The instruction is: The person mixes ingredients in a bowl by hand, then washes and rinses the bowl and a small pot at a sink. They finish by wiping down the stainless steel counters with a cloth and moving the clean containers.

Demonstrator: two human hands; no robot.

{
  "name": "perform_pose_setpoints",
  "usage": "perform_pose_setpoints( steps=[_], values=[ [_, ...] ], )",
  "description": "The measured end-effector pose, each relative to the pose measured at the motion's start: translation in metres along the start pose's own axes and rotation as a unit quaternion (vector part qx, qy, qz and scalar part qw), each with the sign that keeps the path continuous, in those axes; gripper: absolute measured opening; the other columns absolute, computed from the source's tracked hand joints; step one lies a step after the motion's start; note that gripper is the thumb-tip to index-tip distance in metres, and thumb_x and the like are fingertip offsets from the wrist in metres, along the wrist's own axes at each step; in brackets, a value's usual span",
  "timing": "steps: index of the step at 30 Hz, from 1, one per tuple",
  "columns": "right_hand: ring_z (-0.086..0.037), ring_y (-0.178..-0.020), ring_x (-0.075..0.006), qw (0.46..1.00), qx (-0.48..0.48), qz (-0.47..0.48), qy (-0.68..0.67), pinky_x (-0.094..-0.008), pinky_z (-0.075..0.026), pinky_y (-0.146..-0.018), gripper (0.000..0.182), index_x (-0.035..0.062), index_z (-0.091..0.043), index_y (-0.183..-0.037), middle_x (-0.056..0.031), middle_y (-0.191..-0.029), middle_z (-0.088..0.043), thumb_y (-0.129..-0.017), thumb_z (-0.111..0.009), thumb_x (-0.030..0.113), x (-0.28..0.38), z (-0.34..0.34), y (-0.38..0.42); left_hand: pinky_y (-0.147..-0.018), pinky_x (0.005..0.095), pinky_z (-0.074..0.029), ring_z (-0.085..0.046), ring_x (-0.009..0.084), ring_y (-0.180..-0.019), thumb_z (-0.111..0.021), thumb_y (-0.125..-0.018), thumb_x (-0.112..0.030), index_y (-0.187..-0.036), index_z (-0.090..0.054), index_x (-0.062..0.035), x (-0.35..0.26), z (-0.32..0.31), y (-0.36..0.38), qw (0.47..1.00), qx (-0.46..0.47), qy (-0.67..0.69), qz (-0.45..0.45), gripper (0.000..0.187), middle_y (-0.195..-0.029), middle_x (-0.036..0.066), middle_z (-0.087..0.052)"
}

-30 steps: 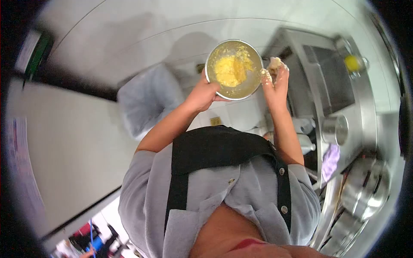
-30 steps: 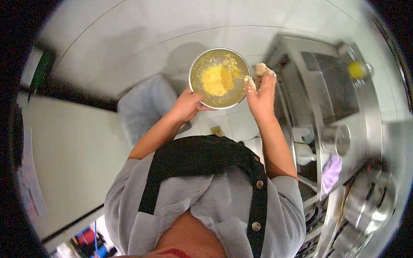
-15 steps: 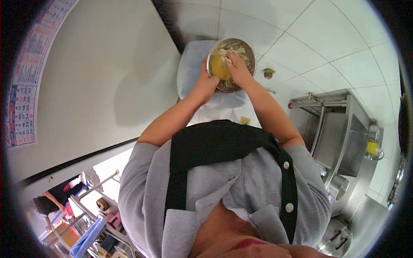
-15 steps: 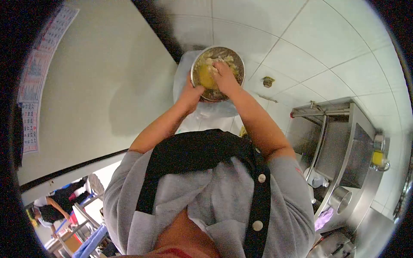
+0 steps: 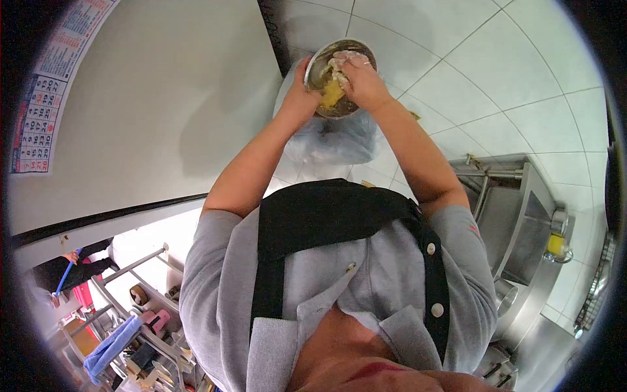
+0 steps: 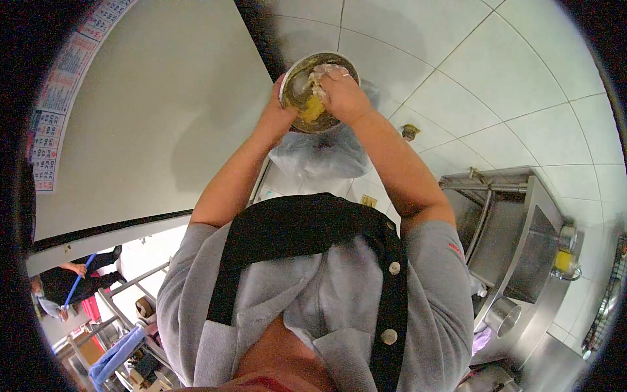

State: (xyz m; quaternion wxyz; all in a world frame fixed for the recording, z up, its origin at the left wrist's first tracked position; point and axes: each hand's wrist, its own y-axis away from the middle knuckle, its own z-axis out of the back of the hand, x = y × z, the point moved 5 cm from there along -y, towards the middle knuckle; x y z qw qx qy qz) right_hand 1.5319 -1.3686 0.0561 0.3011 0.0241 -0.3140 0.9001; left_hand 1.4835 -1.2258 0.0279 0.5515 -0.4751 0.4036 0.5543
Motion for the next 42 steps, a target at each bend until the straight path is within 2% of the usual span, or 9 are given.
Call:
perform_pose_setpoints(
  steps=[4, 13, 16, 19, 22, 28, 31, 38, 42],
  values=[
    [-0.051, -0.094, -0.0394, 0.994, -0.091, -0.028, -0.048, -0.0427, -0.041, -0.086, 0.028, 0.0000, -0.055, -0.099, -0.0211, -0.101, -0.053, -0.074, -0.057, 0.013, 0.000, -0.003, 0.013, -0.103, 0.0310, -0.026, -0.035, 0.0288, -0.124, -0.040, -0.069, 0.006, -0.136, -0.022, -0.0063, -0.016, -0.012, 0.007, 0.997, -0.036, 0.039, -0.048, 0.071, -0.133, 0.020, -0.035],
    [-0.052, -0.093, -0.0392, 0.941, -0.082, -0.208, -0.255, -0.0426, -0.043, -0.080, 0.024, 0.0012, -0.059, -0.092, -0.0209, -0.098, -0.056, -0.072, -0.059, 0.014, -0.012, -0.035, 0.012, -0.101, 0.0317, -0.029, -0.036, 0.0268, -0.121, -0.036, -0.064, 0.009, -0.137, -0.021, -0.0064, -0.026, -0.025, 0.000, 0.989, -0.083, 0.018, -0.123, 0.076, -0.131, 0.016, -0.034],
    [-0.054, -0.091, -0.0381, 0.949, -0.005, -0.192, -0.248, -0.0423, -0.044, -0.078, 0.025, 0.0014, -0.060, -0.090, -0.0213, -0.093, -0.058, -0.070, -0.061, 0.016, -0.004, -0.039, 0.004, -0.102, 0.0332, -0.028, -0.035, 0.0276, -0.122, -0.036, -0.062, 0.009, -0.136, -0.023, -0.0054, -0.024, -0.021, -0.007, 0.984, -0.103, 0.034, -0.144, 0.076, -0.131, 0.016, -0.034],
    [-0.055, -0.087, -0.0356, 0.958, 0.081, -0.157, -0.226, -0.0383, -0.045, -0.077, 0.024, 0.0004, -0.059, -0.093, -0.0194, -0.093, -0.057, -0.073, -0.061, 0.013, -0.002, -0.043, -0.003, -0.103, 0.0353, -0.027, -0.033, 0.0302, -0.122, -0.037, -0.062, 0.010, -0.135, -0.025, -0.0041, -0.022, -0.013, -0.016, 0.973, -0.111, -0.052, -0.196, 0.075, -0.131, 0.019, -0.034],
    [-0.057, -0.080, -0.0383, 0.966, 0.158, -0.151, -0.136, -0.0433, -0.046, -0.072, 0.025, 0.0026, -0.061, -0.085, -0.0204, -0.083, -0.060, -0.074, -0.058, 0.024, -0.013, -0.061, 0.004, -0.104, 0.0364, -0.026, -0.033, 0.0330, -0.122, -0.038, -0.063, 0.010, -0.134, -0.026, -0.0031, -0.021, 0.003, -0.033, 0.940, -0.141, -0.163, -0.264, 0.073, -0.131, 0.021, -0.033],
    [-0.059, -0.075, -0.0365, 0.890, 0.251, -0.331, -0.186, -0.0434, -0.046, -0.069, 0.029, 0.0028, -0.061, -0.080, -0.0182, -0.079, -0.062, -0.082, -0.049, 0.029, -0.035, -0.098, 0.033, -0.104, 0.0364, -0.026, -0.034, 0.0327, -0.122, -0.040, -0.065, 0.008, -0.134, -0.024, -0.0012, -0.026, 0.048, -0.047, 0.940, -0.200, -0.122, -0.249, 0.072, -0.131, 0.022, -0.034],
    [-0.059, -0.074, -0.0365, 0.934, 0.213, -0.269, -0.099, -0.0433, -0.046, -0.067, 0.028, 0.0040, -0.060, -0.081, -0.0176, -0.080, -0.062, -0.083, -0.048, 0.029, -0.046, -0.112, 0.031, -0.104, 0.0357, -0.026, -0.034, 0.0313, -0.122, -0.039, -0.066, 0.010, -0.134, -0.021, 0.0013, -0.010, 0.056, -0.045, 0.957, -0.198, -0.068, -0.200, 0.071, -0.131, 0.021, -0.032],
    [-0.057, -0.073, -0.0375, 0.917, 0.120, -0.316, -0.212, -0.0434, -0.044, -0.062, 0.015, 0.0045, -0.055, -0.082, -0.0181, -0.075, -0.059, -0.078, -0.056, 0.019, -0.052, -0.119, 0.031, -0.104, 0.0329, -0.025, -0.034, 0.0281, -0.123, -0.038, -0.066, 0.012, -0.135, -0.020, 0.0025, 0.000, 0.050, -0.030, 0.970, -0.178, -0.005, -0.163, 0.072, -0.132, 0.019, -0.031],
    [-0.057, -0.065, -0.0310, 0.891, 0.046, -0.352, -0.284, -0.0402, -0.044, -0.057, 0.011, 0.0042, -0.050, -0.079, -0.0132, -0.068, -0.057, -0.076, -0.057, 0.012, -0.055, -0.121, 0.038, -0.102, 0.0337, -0.029, -0.037, 0.0286, -0.122, -0.040, -0.068, 0.007, -0.137, -0.019, -0.0067, 0.008, 0.051, -0.028, 0.972, -0.184, -0.035, -0.145, 0.073, -0.132, 0.019, -0.034]
  ],
)
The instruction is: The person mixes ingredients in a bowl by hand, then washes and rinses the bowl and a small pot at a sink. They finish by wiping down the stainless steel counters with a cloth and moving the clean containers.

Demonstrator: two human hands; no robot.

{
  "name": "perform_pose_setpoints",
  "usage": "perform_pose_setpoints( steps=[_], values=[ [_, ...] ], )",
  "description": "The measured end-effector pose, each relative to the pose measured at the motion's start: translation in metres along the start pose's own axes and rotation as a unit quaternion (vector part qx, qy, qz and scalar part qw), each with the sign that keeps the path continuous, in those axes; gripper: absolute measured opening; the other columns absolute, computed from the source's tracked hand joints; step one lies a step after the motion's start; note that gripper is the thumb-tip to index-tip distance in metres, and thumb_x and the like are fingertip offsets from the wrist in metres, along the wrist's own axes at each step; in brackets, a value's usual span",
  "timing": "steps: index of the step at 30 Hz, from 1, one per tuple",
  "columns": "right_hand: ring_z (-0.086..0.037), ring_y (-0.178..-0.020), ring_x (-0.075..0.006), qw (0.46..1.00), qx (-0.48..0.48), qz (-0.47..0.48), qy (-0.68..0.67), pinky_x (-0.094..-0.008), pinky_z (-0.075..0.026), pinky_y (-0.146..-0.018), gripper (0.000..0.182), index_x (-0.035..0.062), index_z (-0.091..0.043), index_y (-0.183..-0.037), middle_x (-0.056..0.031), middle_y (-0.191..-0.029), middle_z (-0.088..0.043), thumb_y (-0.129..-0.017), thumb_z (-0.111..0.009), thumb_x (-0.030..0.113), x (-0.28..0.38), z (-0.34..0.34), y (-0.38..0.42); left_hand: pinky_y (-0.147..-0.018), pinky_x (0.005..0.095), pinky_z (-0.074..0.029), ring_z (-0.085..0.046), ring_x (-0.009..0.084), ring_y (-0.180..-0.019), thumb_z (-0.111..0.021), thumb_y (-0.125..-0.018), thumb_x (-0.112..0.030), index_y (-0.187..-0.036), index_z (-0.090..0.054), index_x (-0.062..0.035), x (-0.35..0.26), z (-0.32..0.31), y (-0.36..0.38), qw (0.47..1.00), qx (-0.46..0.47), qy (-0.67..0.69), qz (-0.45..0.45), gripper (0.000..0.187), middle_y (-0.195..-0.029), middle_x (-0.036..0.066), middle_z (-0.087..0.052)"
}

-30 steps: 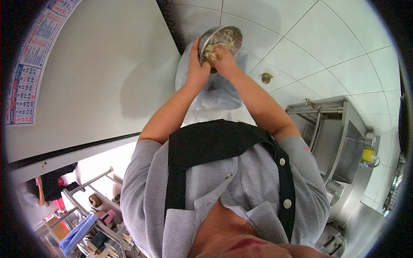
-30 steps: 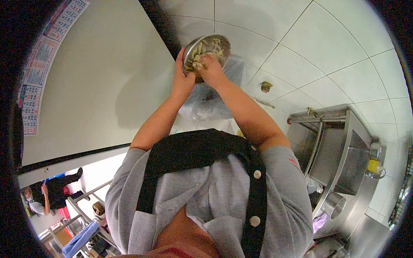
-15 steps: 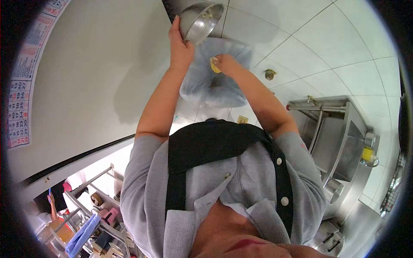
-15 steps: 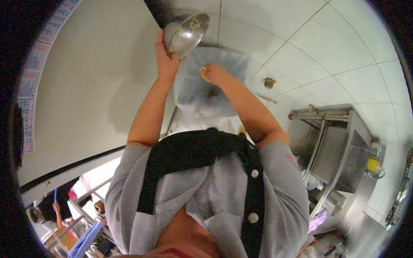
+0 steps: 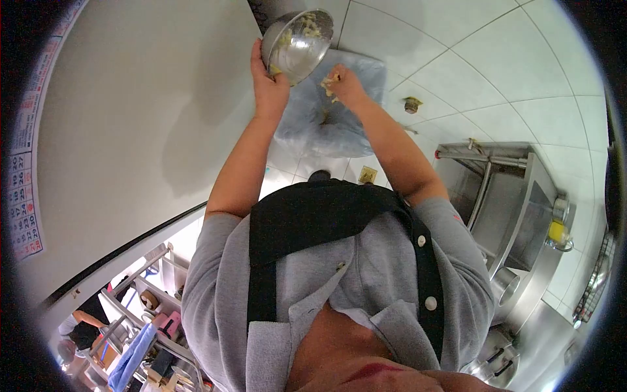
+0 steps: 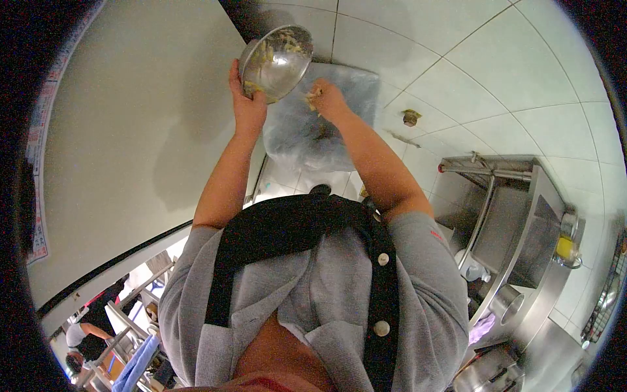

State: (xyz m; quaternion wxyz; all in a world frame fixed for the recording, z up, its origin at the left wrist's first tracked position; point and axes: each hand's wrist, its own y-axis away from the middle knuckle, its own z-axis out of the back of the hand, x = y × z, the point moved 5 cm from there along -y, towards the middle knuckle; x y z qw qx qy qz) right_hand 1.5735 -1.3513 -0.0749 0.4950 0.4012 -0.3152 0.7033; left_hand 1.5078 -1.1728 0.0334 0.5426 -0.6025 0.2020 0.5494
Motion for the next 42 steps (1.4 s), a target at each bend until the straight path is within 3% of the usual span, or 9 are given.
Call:
perform_pose_setpoints(
  steps=[4, 16, 20, 22, 28, 32, 34, 37, 42],
  values=[
    [-0.049, -0.067, -0.0147, 0.975, 0.054, -0.167, -0.136, -0.0290, -0.040, -0.057, 0.013, 0.0079, -0.047, -0.081, -0.0035, -0.075, -0.052, -0.074, -0.058, 0.003, 0.000, 0.001, 0.007, -0.102, 0.0335, -0.029, -0.037, 0.0284, -0.122, -0.041, -0.069, 0.007, -0.137, -0.019, -0.0078, 0.013, 0.000, 0.003, 1.000, 0.009, -0.007, 0.026, 0.074, -0.132, 0.018, -0.034],
    [-0.051, -0.087, -0.0323, 0.986, -0.119, 0.098, 0.056, -0.0397, -0.041, -0.074, 0.010, 0.0047, -0.052, -0.081, -0.0161, -0.086, -0.053, -0.073, -0.059, 0.004, 0.049, 0.029, 0.014, -0.101, 0.0329, -0.029, -0.038, 0.0278, -0.120, -0.039, -0.070, 0.007, -0.138, -0.016, -0.0078, 0.024, 0.010, 0.021, 0.995, 0.033, 0.010, 0.095, 0.073, -0.131, 0.017, -0.034],
    [-0.053, -0.096, -0.0328, 0.953, 0.015, 0.157, 0.258, -0.0375, -0.044, -0.085, 0.025, 0.0090, -0.056, -0.101, -0.0128, -0.110, -0.054, -0.076, -0.056, 0.012, -0.264, -0.149, 0.012, -0.101, 0.0337, -0.028, -0.037, 0.0272, -0.121, -0.039, -0.070, 0.006, -0.138, -0.015, -0.0077, 0.056, 0.002, 0.042, 0.991, 0.033, -0.001, 0.131, 0.074, -0.131, 0.017, -0.034],
    [-0.054, -0.099, -0.0332, 0.931, -0.012, 0.133, 0.341, -0.0406, -0.045, -0.082, 0.030, 0.0101, -0.057, -0.107, -0.0133, -0.110, -0.057, -0.077, -0.057, 0.018, -0.269, -0.144, 0.025, -0.102, 0.0335, -0.027, -0.035, 0.0271, -0.122, -0.039, -0.069, 0.007, -0.138, -0.014, -0.0072, 0.080, -0.003, 0.061, 0.991, 0.048, 0.006, 0.126, 0.074, -0.132, 0.018, -0.033],
    [-0.060, -0.083, -0.0257, 0.938, 0.070, -0.337, -0.031, -0.0369, -0.047, -0.074, 0.023, 0.0060, -0.057, -0.100, -0.0109, -0.095, -0.061, -0.077, -0.060, 0.009, -0.203, -0.097, 0.040, -0.103, 0.0332, -0.027, -0.034, 0.0281, -0.123, -0.038, -0.068, 0.008, -0.139, -0.012, -0.0074, 0.111, -0.011, 0.090, 0.969, 0.057, 0.032, 0.238, 0.077, -0.133, 0.019, -0.032],
    [-0.058, -0.078, -0.0203, 0.984, -0.066, -0.157, -0.048, -0.0372, -0.049, -0.064, 0.020, 0.0059, -0.056, -0.097, -0.0097, -0.089, -0.059, -0.078, -0.059, 0.007, -0.223, -0.091, 0.056, -0.096, 0.0359, -0.037, -0.040, 0.0304, -0.118, -0.040, -0.070, 0.008, -0.138, -0.014, -0.0079, 0.121, -0.018, 0.101, 0.945, 0.043, 0.077, 0.316, 0.074, -0.130, 0.019, -0.034],
    [-0.057, -0.076, -0.0198, 0.938, -0.130, -0.208, -0.244, -0.0378, -0.048, -0.060, 0.018, 0.0063, -0.055, -0.097, -0.0091, -0.084, -0.057, -0.079, -0.057, 0.009, -0.234, -0.088, 0.061, -0.089, 0.0402, -0.044, -0.045, 0.0328, -0.113, -0.042, -0.073, 0.005, -0.136, -0.017, -0.0077, 0.129, -0.024, 0.106, 0.907, 0.035, 0.153, 0.390, 0.069, -0.129, 0.019, -0.035],
    [-0.053, -0.069, -0.0197, 0.703, -0.134, -0.339, -0.611, -0.0362, -0.046, -0.057, 0.016, 0.0072, -0.053, -0.092, -0.0063, -0.076, -0.053, -0.077, -0.055, 0.010, -0.197, -0.062, 0.079, -0.076, 0.0470, -0.052, -0.051, 0.0368, -0.104, -0.046, -0.078, -0.004, -0.131, -0.025, -0.0055, 0.133, -0.034, 0.116, 0.838, 0.041, 0.268, 0.474, 0.058, -0.126, 0.020, -0.038],
    [-0.044, -0.061, -0.0149, 0.483, 0.002, -0.122, -0.867, -0.0279, -0.037, -0.053, 0.008, 0.0081, -0.049, -0.070, -0.0029, -0.069, -0.045, -0.073, -0.054, 0.013, -0.109, 0.036, 0.100, -0.073, 0.0470, -0.053, -0.053, 0.0363, -0.102, -0.050, -0.085, -0.020, -0.124, -0.034, 0.0025, 0.129, -0.065, 0.114, 0.800, 0.061, 0.298, 0.516, 0.048, -0.120, 0.019, -0.045]
  ],
)
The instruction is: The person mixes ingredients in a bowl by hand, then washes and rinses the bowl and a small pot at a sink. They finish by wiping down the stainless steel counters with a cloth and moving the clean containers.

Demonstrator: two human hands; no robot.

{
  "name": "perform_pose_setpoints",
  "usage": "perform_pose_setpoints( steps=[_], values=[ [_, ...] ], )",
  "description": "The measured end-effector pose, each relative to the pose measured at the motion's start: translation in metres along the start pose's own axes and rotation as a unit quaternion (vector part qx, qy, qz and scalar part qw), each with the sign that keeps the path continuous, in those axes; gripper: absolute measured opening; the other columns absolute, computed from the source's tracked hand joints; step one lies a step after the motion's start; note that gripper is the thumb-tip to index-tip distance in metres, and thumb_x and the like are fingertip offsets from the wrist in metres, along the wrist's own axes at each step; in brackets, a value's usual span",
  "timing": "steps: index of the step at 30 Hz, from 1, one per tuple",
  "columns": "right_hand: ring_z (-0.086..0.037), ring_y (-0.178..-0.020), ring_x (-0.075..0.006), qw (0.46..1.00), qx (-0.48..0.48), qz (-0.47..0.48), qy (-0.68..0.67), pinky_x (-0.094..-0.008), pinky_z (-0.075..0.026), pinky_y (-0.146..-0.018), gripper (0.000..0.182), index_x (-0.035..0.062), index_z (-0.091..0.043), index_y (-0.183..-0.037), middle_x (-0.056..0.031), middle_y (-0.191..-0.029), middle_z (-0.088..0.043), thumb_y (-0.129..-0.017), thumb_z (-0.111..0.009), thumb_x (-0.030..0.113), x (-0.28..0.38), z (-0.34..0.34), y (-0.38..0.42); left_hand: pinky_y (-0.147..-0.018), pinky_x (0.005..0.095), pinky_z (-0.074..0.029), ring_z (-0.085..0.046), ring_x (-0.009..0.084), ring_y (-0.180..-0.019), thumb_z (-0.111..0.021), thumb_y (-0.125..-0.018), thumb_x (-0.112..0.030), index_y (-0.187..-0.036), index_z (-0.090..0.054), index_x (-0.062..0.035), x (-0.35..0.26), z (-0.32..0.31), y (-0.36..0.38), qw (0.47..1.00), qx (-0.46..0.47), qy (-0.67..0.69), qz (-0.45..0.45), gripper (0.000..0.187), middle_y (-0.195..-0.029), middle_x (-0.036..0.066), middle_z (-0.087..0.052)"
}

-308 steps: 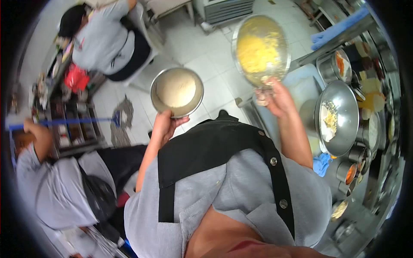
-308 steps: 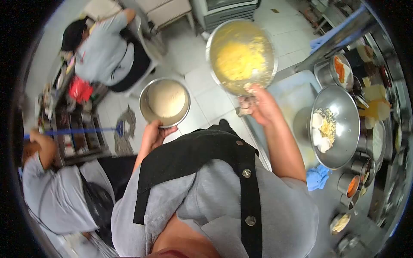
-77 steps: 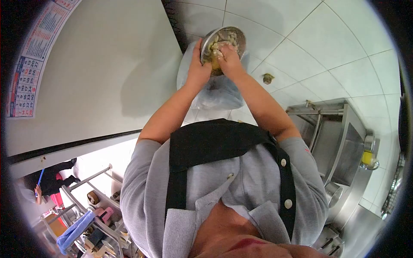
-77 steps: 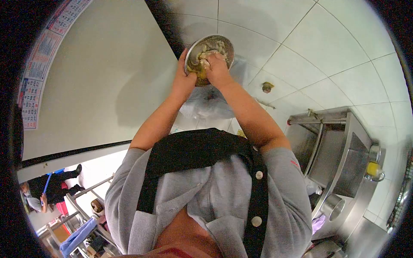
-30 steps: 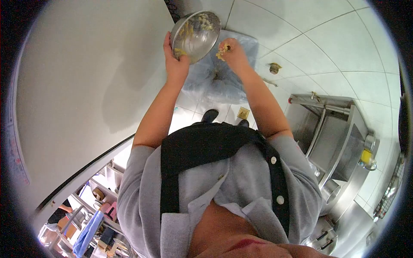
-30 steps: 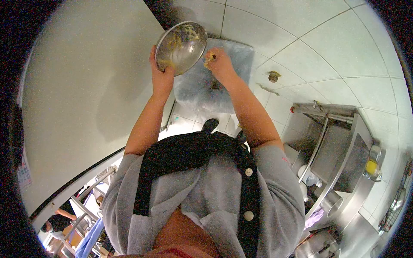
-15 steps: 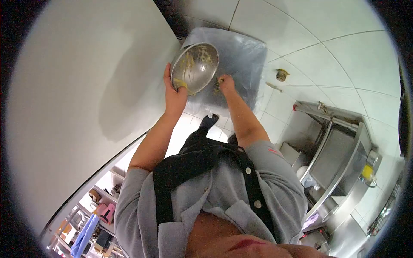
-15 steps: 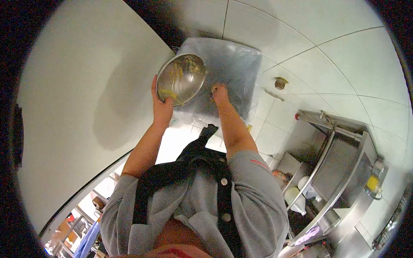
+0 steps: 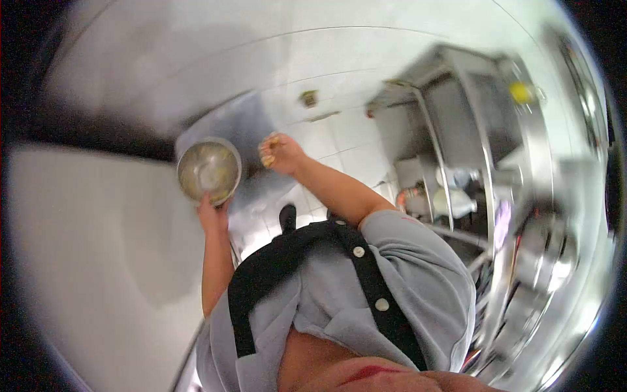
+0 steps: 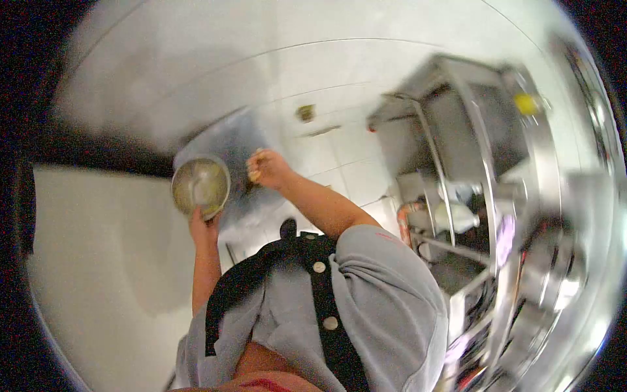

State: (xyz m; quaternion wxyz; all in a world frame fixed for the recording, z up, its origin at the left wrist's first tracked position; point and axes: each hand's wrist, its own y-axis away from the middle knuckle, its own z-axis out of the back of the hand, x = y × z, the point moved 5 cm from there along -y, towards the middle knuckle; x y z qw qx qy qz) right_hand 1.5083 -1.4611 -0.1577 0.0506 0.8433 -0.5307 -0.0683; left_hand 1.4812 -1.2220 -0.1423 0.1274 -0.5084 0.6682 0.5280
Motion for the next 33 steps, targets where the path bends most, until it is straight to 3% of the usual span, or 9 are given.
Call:
perform_pose_setpoints(
  steps=[4, 11, 13, 19, 23, 26, 27, 30, 33],
  values=[
    [-0.043, -0.061, -0.0147, 0.991, -0.006, 0.132, 0.019, -0.0273, -0.037, -0.052, 0.010, 0.0073, -0.049, -0.068, -0.0025, -0.068, -0.044, -0.072, -0.053, 0.016, 0.072, -0.096, 0.078, -0.074, 0.0458, -0.052, -0.052, 0.0342, -0.104, -0.045, -0.089, -0.033, -0.127, -0.033, 0.0001, 0.005, -0.095, 0.021, 0.989, 0.084, -0.106, 0.052, 0.052, -0.122, 0.018, -0.045],
    [-0.043, -0.061, -0.0146, 0.917, 0.127, 0.378, 0.030, -0.0272, -0.037, -0.053, 0.009, 0.0087, -0.049, -0.067, -0.0025, -0.068, -0.046, -0.073, -0.049, 0.016, 0.225, -0.177, 0.287, -0.080, 0.0455, -0.047, -0.052, 0.0288, -0.107, -0.035, -0.091, -0.049, -0.130, -0.032, -0.0046, 0.088, -0.332, 0.093, 0.921, 0.307, -0.220, 0.093, 0.059, -0.127, 0.013, -0.044],
    [-0.042, -0.061, -0.0149, 0.893, 0.191, 0.406, 0.039, -0.0268, -0.038, -0.054, 0.012, 0.0068, -0.050, -0.070, -0.0031, -0.069, -0.045, -0.076, -0.048, 0.017, 0.263, -0.192, 0.352, -0.080, 0.0447, -0.047, -0.052, 0.0287, -0.107, -0.033, -0.091, -0.051, -0.130, -0.031, -0.0042, 0.126, -0.403, 0.118, 0.870, 0.430, -0.222, 0.098, 0.061, -0.125, 0.013, -0.045],
    [-0.043, -0.061, -0.0148, 0.830, 0.141, 0.537, 0.064, -0.0267, -0.038, -0.053, 0.015, 0.0069, -0.051, -0.073, -0.0035, -0.072, -0.046, -0.079, -0.047, 0.020, 0.322, -0.196, 0.513, -0.076, 0.0423, -0.052, -0.055, 0.0278, -0.103, -0.030, -0.092, -0.049, -0.129, -0.030, -0.0013, 0.235, -0.571, 0.223, 0.743, 0.596, -0.257, 0.162, 0.060, -0.121, 0.017, -0.047],
    [-0.047, -0.062, -0.0139, 0.770, 0.088, 0.623, 0.107, -0.0262, -0.039, -0.052, 0.017, 0.0079, -0.053, -0.077, -0.0035, -0.075, -0.049, -0.080, -0.049, 0.024, 0.336, -0.194, 0.617, -0.071, 0.0399, -0.056, -0.056, 0.0294, -0.102, -0.037, -0.092, -0.039, -0.128, -0.026, -0.0001, 0.303, -0.668, 0.276, 0.701, 0.635, -0.278, 0.170, 0.054, -0.119, 0.020, -0.047],
    [-0.048, -0.063, -0.0131, 0.670, 0.000, 0.718, 0.187, -0.0254, -0.041, -0.054, 0.020, 0.0060, -0.055, -0.082, -0.0039, -0.076, -0.053, -0.081, -0.057, 0.026, 0.318, -0.198, 0.698, -0.070, 0.0407, -0.056, -0.056, 0.0310, -0.101, -0.045, -0.091, -0.029, -0.128, -0.021, 0.0007, 0.353, -0.731, 0.297, 0.651, 0.675, -0.306, 0.161, 0.053, -0.119, 0.022, -0.044],
    [-0.050, -0.065, -0.0136, 0.573, -0.101, 0.785, 0.211, -0.0264, -0.042, -0.056, 0.022, 0.0055, -0.055, -0.083, -0.0047, -0.079, -0.054, -0.083, -0.055, 0.028, 0.314, -0.189, 0.733, -0.070, 0.0418, -0.056, -0.056, 0.0316, -0.100, -0.048, -0.089, -0.025, -0.127, -0.020, 0.0011, 0.379, -0.755, 0.296, 0.632, 0.690, -0.318, 0.152, 0.054, -0.120, 0.023, -0.042],
    [-0.049, -0.068, -0.0143, 0.499, -0.148, 0.825, 0.219, -0.0267, -0.040, -0.057, 0.025, 0.0051, -0.053, -0.086, -0.0051, -0.078, -0.052, -0.088, -0.046, 0.029, 0.295, -0.181, 0.799, -0.070, 0.0430, -0.057, -0.056, 0.0330, -0.099, -0.050, -0.087, -0.021, -0.128, -0.020, 0.0001, 0.457, -0.817, 0.283, 0.621, 0.666, -0.393, 0.129, 0.055, -0.122, 0.024, -0.040],
    [-0.044, -0.064, -0.0143, 0.493, -0.153, 0.844, 0.143, -0.0261, -0.038, -0.055, 0.023, 0.0049, -0.052, -0.085, -0.0050, -0.075, -0.049, -0.088, -0.045, 0.027, 0.284, -0.187, 0.795, -0.067, 0.0415, -0.057, -0.057, 0.0340, -0.098, -0.053, -0.084, -0.017, -0.129, -0.021, -0.0003, 0.544, -0.865, 0.247, 0.606, 0.606, -0.505, 0.105, 0.058, -0.120, 0.025, -0.041]
  ],
)
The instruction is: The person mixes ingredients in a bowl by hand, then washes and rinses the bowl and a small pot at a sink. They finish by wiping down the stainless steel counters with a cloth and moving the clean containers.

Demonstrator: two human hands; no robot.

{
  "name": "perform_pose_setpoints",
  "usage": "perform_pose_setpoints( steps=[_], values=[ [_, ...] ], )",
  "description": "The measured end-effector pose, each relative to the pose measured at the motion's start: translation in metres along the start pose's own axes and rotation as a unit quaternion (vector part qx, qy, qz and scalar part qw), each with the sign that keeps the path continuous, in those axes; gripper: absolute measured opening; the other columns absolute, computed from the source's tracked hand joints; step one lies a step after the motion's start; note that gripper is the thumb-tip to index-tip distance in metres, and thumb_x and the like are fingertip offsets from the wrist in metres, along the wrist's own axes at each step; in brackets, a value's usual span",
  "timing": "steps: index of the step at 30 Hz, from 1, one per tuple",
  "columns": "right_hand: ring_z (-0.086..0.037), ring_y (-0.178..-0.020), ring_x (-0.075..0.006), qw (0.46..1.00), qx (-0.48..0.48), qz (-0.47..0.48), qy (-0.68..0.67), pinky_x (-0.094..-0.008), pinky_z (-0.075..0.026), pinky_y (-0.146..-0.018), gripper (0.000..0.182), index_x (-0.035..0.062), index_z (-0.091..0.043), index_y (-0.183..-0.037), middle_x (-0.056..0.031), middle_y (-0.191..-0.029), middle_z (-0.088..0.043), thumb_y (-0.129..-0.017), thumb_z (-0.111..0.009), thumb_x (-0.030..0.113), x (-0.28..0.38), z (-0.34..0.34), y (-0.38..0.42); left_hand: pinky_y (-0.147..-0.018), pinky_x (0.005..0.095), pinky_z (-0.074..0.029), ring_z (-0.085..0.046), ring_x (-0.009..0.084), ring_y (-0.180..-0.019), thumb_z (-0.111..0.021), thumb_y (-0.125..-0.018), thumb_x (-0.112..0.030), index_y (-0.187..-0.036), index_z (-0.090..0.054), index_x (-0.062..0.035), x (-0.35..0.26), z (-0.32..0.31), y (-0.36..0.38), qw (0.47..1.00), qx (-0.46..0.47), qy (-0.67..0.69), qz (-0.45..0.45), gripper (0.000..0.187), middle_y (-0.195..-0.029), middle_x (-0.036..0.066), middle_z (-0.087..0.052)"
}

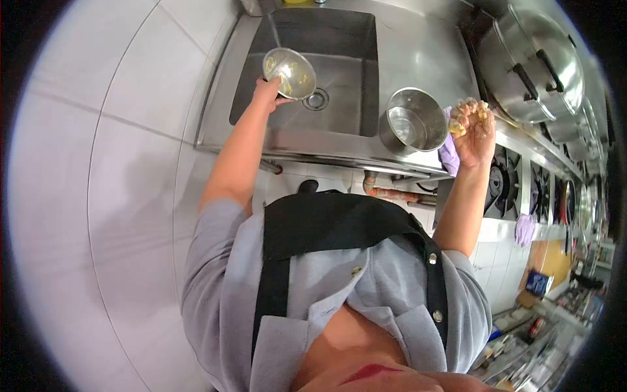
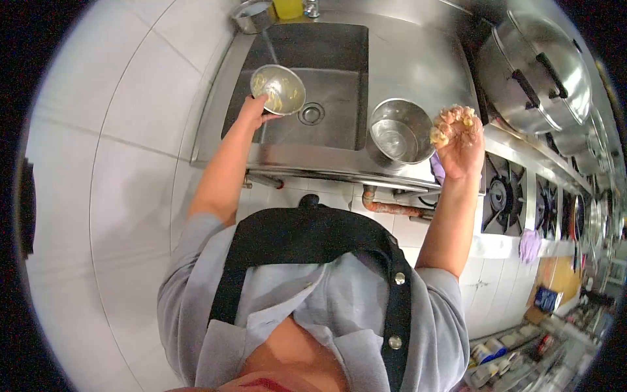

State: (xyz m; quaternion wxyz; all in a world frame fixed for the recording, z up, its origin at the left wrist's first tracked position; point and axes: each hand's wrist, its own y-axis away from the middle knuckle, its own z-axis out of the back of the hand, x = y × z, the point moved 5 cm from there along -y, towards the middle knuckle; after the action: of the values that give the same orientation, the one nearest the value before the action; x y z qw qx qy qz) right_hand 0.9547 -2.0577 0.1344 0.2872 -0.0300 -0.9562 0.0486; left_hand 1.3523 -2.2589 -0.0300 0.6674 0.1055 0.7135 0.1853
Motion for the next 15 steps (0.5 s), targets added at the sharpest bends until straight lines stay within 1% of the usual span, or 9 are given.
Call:
perform_pose_setpoints(
  steps=[1, 2, 3, 5, 6, 9, 13, 14, 15],
  values=[
    [-0.044, -0.064, -0.0141, 1.000, -0.022, 0.002, 0.021, -0.0249, -0.038, -0.055, 0.022, 0.0050, -0.052, -0.084, -0.0053, -0.076, -0.049, -0.088, -0.045, 0.026, -0.005, 0.003, 0.003, -0.065, 0.0428, -0.057, -0.057, 0.0355, -0.098, -0.053, -0.083, -0.015, -0.127, -0.026, 0.0013, 0.013, 0.002, -0.030, 0.998, 0.001, -0.050, 0.039, 0.054, -0.120, 0.024, -0.043],
    [-0.044, -0.064, -0.0138, 0.995, -0.082, 0.041, 0.042, -0.0242, -0.038, -0.055, 0.021, 0.0055, -0.052, -0.084, -0.0052, -0.076, -0.049, -0.088, -0.046, 0.025, -0.011, 0.002, 0.008, -0.063, 0.0442, -0.057, -0.057, 0.0369, -0.097, -0.053, -0.082, -0.013, -0.125, -0.032, 0.0030, 0.026, 0.004, -0.059, 0.992, 0.005, -0.099, 0.078, 0.051, -0.119, 0.023, -0.046],
    [-0.044, -0.064, -0.0135, 0.994, -0.098, 0.037, 0.032, -0.0241, -0.038, -0.055, 0.020, 0.0057, -0.052, -0.083, -0.0050, -0.076, -0.049, -0.088, -0.046, 0.024, -0.020, 0.008, 0.008, -0.065, 0.0455, -0.056, -0.057, 0.0361, -0.097, -0.055, -0.081, -0.013, -0.120, -0.039, 0.0015, 0.063, 0.015, -0.107, 0.976, -0.003, -0.191, 0.107, 0.045, -0.118, 0.020, -0.048],
    [-0.045, -0.064, -0.0130, 0.989, -0.144, 0.044, 0.010, -0.0239, -0.039, -0.056, 0.021, 0.0060, -0.052, -0.083, -0.0043, -0.076, -0.049, -0.088, -0.045, 0.025, -0.033, 0.008, 0.012, -0.068, 0.0481, -0.053, -0.058, 0.0347, -0.098, -0.059, -0.078, -0.013, -0.110, -0.053, -0.0013, 0.130, 0.035, -0.198, 0.914, -0.002, -0.370, 0.169, 0.035, -0.117, 0.013, -0.054],
    [-0.045, -0.063, -0.0130, 0.987, -0.149, 0.056, 0.006, -0.0237, -0.038, -0.055, 0.022, 0.0062, -0.052, -0.082, -0.0045, -0.077, -0.048, -0.088, -0.045, 0.026, -0.038, 0.001, 0.012, -0.080, 0.0439, -0.049, -0.056, 0.0302, -0.104, -0.061, -0.077, -0.015, -0.116, -0.050, -0.0046, 0.118, 0.032, -0.172, 0.886, 0.017, -0.414, 0.205, 0.042, -0.120, 0.013, -0.052],
    [-0.045, -0.064, -0.0135, 0.983, -0.172, 0.068, -0.005, -0.0239, -0.037, -0.055, 0.022, 0.0058, -0.050, -0.083, -0.0045, -0.076, -0.047, -0.089, -0.044, 0.026, -0.050, -0.014, 0.007, -0.085, 0.0439, -0.045, -0.053, 0.0301, -0.107, -0.060, -0.078, -0.015, -0.118, -0.048, -0.0047, 0.132, 0.007, -0.185, 0.798, 0.060, -0.576, 0.166, 0.044, -0.121, 0.013, -0.051],
    [-0.043, -0.064, -0.0137, 0.979, -0.180, 0.098, -0.002, -0.0247, -0.037, -0.055, 0.021, 0.0055, -0.051, -0.083, -0.0050, -0.078, -0.046, -0.089, -0.044, 0.024, -0.060, -0.022, -0.001, -0.091, 0.0440, -0.041, -0.050, 0.0300, -0.111, -0.059, -0.079, -0.016, -0.121, -0.046, -0.0048, 0.154, -0.002, -0.196, 0.651, 0.088, -0.747, 0.104, 0.046, -0.124, 0.013, -0.049],
    [-0.043, -0.064, -0.0138, 0.978, -0.182, 0.105, -0.006, -0.0248, -0.037, -0.055, 0.021, 0.0055, -0.051, -0.083, -0.0051, -0.078, -0.047, -0.089, -0.044, 0.024, -0.062, -0.027, -0.003, -0.093, 0.0448, -0.038, -0.048, 0.0299, -0.114, -0.059, -0.079, -0.018, -0.123, -0.044, -0.0060, 0.148, -0.024, -0.199, 0.643, 0.114, -0.757, -0.008, 0.048, -0.124, 0.014, -0.048],
    [-0.042, -0.064, -0.0140, 0.977, -0.183, 0.112, -0.011, -0.0249, -0.037, -0.055, 0.021, 0.0054, -0.051, -0.082, -0.0053, -0.078, -0.047, -0.089, -0.044, 0.024, -0.062, -0.032, -0.005, -0.095, 0.0455, -0.036, -0.045, 0.0299, -0.116, -0.060, -0.080, -0.020, -0.124, -0.042, -0.0072, 0.120, -0.054, -0.182, 0.629, 0.137, -0.756, -0.119, 0.050, -0.125, 0.014, -0.048]
  ],
)
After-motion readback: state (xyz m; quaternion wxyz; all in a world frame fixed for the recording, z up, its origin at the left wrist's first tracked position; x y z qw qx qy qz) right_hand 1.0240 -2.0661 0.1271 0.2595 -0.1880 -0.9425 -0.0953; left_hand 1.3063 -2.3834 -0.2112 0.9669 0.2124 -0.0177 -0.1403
